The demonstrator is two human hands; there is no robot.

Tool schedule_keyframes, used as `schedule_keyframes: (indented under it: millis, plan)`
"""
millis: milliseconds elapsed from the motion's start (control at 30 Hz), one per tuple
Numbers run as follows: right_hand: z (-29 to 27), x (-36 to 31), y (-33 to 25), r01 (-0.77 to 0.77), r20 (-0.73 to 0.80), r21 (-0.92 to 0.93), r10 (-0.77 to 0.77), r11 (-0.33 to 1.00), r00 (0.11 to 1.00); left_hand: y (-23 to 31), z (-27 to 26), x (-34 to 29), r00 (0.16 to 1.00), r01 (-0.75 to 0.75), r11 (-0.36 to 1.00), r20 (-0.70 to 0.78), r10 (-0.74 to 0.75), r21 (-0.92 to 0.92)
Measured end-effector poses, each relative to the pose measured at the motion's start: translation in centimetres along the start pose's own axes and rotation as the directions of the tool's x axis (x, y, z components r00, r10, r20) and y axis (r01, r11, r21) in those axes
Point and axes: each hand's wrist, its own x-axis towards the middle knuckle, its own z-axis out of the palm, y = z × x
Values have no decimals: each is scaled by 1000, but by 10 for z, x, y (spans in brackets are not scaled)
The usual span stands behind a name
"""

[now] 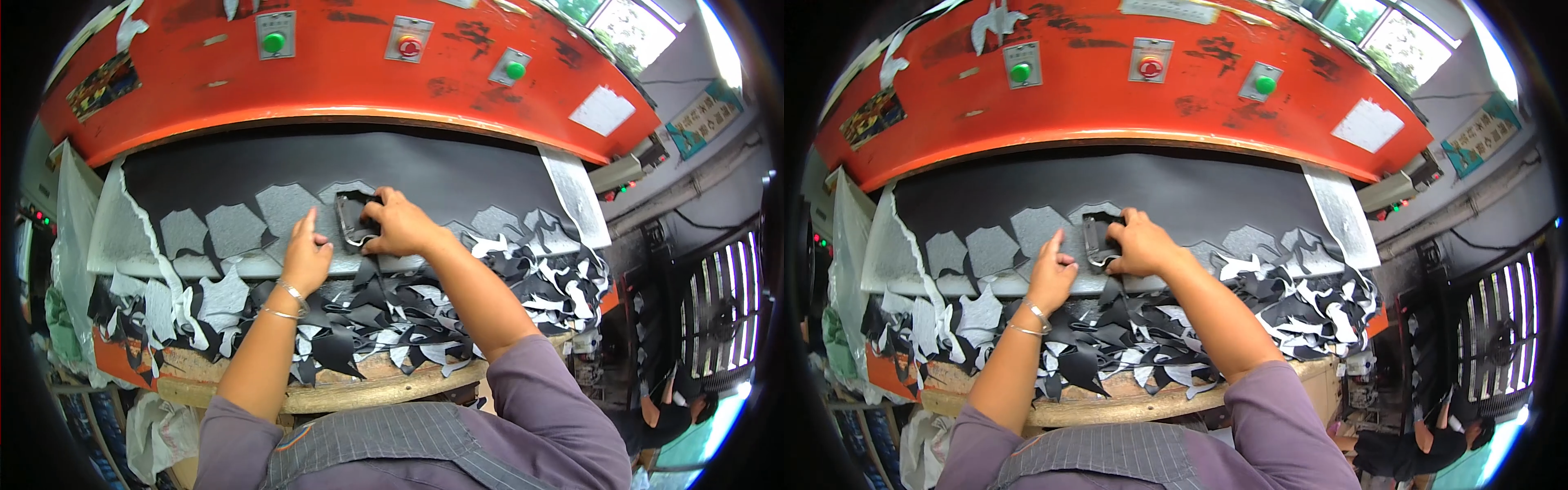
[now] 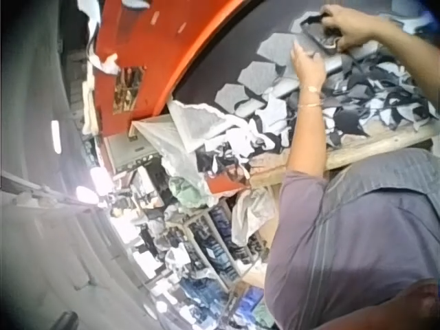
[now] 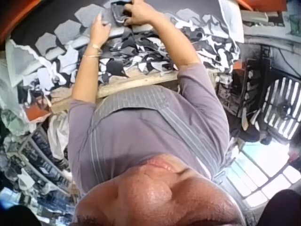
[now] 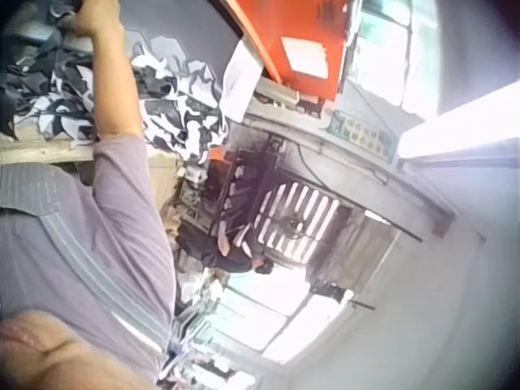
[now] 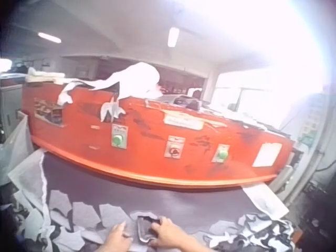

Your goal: Cutting shoe components from material using a industrial die-cutting machine.

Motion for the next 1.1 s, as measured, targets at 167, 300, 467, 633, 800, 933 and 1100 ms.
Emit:
schedule_keyframes:
  millis: [167,300,467,633,800,933,1100]
  plan:
    - [24,-66,-13,51,58,735,-137,676,989,31,-8,-31,959,109,890,282,23,-443]
    - [14,-93,-17,6,155,798,-216,602,964,47,3,-76,954,294,859,183,-238,-419]
    - [-22,-77,52,203,5,296,-214,934,977,63,-17,-100,812,569,822,162,-561,-4]
    - [-57,-46,134,72,-54,29,-71,997,996,91,9,-72,953,28,870,-277,127,493]
    - [-41,-42,137,91,-68,3,-90,996,994,94,99,-25,994,-23,986,-103,40,164]
    - [-26,-79,172,136,-218,51,-121,989,968,88,140,-13,979,-173,912,-35,199,371]
    - [-21,-76,184,167,-245,46,-151,985,958,84,144,-9,987,-159,924,21,161,347]
